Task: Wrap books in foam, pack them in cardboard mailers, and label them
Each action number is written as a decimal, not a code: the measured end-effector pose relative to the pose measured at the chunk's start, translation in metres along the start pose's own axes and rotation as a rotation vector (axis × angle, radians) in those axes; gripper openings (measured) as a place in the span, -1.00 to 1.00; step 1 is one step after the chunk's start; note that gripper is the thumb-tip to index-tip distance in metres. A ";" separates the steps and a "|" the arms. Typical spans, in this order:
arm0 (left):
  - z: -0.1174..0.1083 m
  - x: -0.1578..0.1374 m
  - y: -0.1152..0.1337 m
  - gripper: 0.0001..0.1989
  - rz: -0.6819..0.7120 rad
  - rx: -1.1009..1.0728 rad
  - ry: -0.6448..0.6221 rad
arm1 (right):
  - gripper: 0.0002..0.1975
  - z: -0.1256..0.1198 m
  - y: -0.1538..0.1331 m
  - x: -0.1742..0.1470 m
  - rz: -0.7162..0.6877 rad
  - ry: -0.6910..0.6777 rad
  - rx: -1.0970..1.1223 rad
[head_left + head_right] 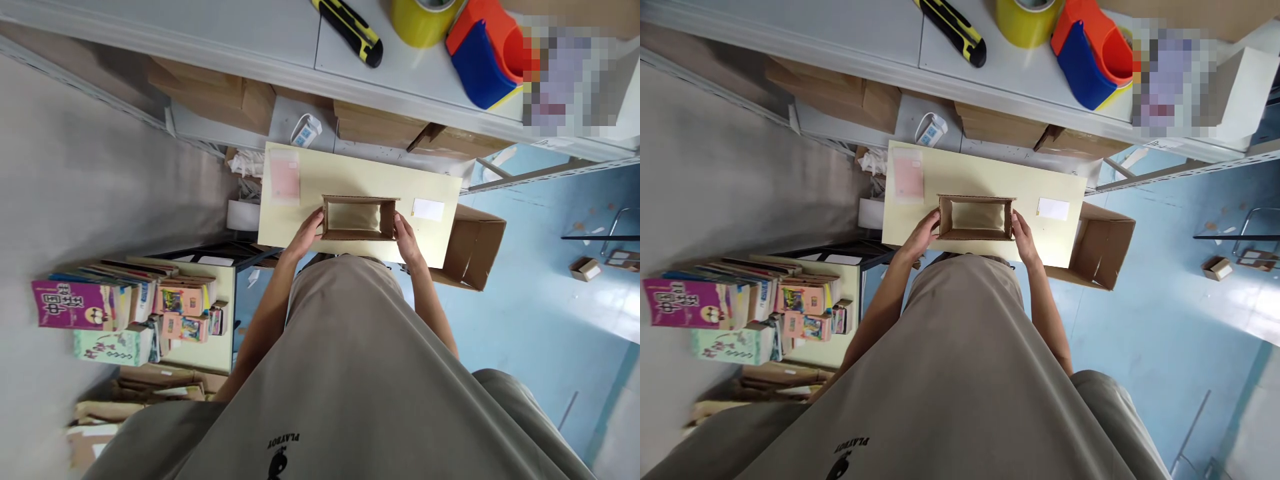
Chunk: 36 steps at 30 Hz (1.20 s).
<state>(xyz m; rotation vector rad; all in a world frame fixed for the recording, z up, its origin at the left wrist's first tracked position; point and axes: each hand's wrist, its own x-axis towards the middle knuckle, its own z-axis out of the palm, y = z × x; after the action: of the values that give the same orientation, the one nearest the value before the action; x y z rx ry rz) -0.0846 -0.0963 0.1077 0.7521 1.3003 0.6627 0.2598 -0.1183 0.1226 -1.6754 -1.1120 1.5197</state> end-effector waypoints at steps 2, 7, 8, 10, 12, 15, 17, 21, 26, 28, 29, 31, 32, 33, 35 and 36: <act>-0.006 0.002 0.005 -0.21 0.021 0.035 0.013 | -0.04 0.000 0.003 -0.001 0.033 0.047 0.044; -0.019 0.014 0.012 -0.08 0.153 0.150 -0.017 | -0.15 0.004 0.007 -0.002 -0.034 0.024 0.064; -0.021 0.018 0.013 -0.07 0.172 0.160 -0.029 | -0.16 0.006 0.009 0.000 -0.052 0.018 0.058; -0.022 0.026 0.011 -0.07 0.191 0.174 -0.048 | -0.14 0.010 0.014 0.004 -0.064 0.046 0.046; -0.023 0.034 0.009 -0.10 0.209 0.200 -0.056 | -0.11 0.014 0.020 0.010 -0.044 0.109 0.041; -0.025 0.039 0.005 -0.15 0.241 0.250 -0.015 | -0.08 0.015 0.026 0.014 -0.018 0.176 0.037; -0.028 0.035 0.005 -0.20 0.262 0.282 0.043 | -0.08 0.012 0.025 0.010 -0.036 0.208 0.031; -0.042 0.016 0.012 -0.52 0.314 0.431 0.019 | -0.31 -0.002 0.014 -0.011 -0.129 0.183 -0.048; -0.063 -0.007 0.029 -0.46 0.305 0.647 -0.246 | -0.26 -0.016 -0.002 -0.036 -0.133 -0.007 -0.127; -0.062 -0.009 0.032 -0.27 0.271 0.656 -0.318 | -0.15 -0.017 -0.004 -0.039 -0.117 -0.057 -0.140; -0.059 -0.008 0.033 -0.20 0.264 0.649 -0.328 | -0.13 -0.017 -0.005 -0.038 -0.116 -0.054 -0.157; -0.048 -0.004 0.032 -0.23 0.274 0.620 -0.280 | -0.22 -0.015 -0.005 -0.033 -0.128 0.005 -0.200; -0.042 -0.001 0.031 -0.30 0.288 0.604 -0.226 | -0.29 -0.014 -0.005 -0.029 -0.139 0.051 -0.225; -0.036 0.002 0.030 -0.37 0.304 0.591 -0.158 | -0.34 -0.012 -0.004 -0.024 -0.150 0.097 -0.249; -0.025 0.008 0.027 -0.44 0.325 0.575 -0.016 | -0.37 -0.008 -0.003 -0.015 -0.162 0.186 -0.290; -0.021 0.010 0.027 -0.41 0.330 0.570 0.036 | -0.36 -0.006 -0.003 -0.012 -0.162 0.223 -0.300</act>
<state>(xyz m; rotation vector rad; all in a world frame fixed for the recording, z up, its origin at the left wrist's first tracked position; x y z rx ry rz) -0.1040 -0.0701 0.1213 1.4473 1.4282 0.5669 0.2653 -0.1268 0.1317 -1.8472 -1.3663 1.0762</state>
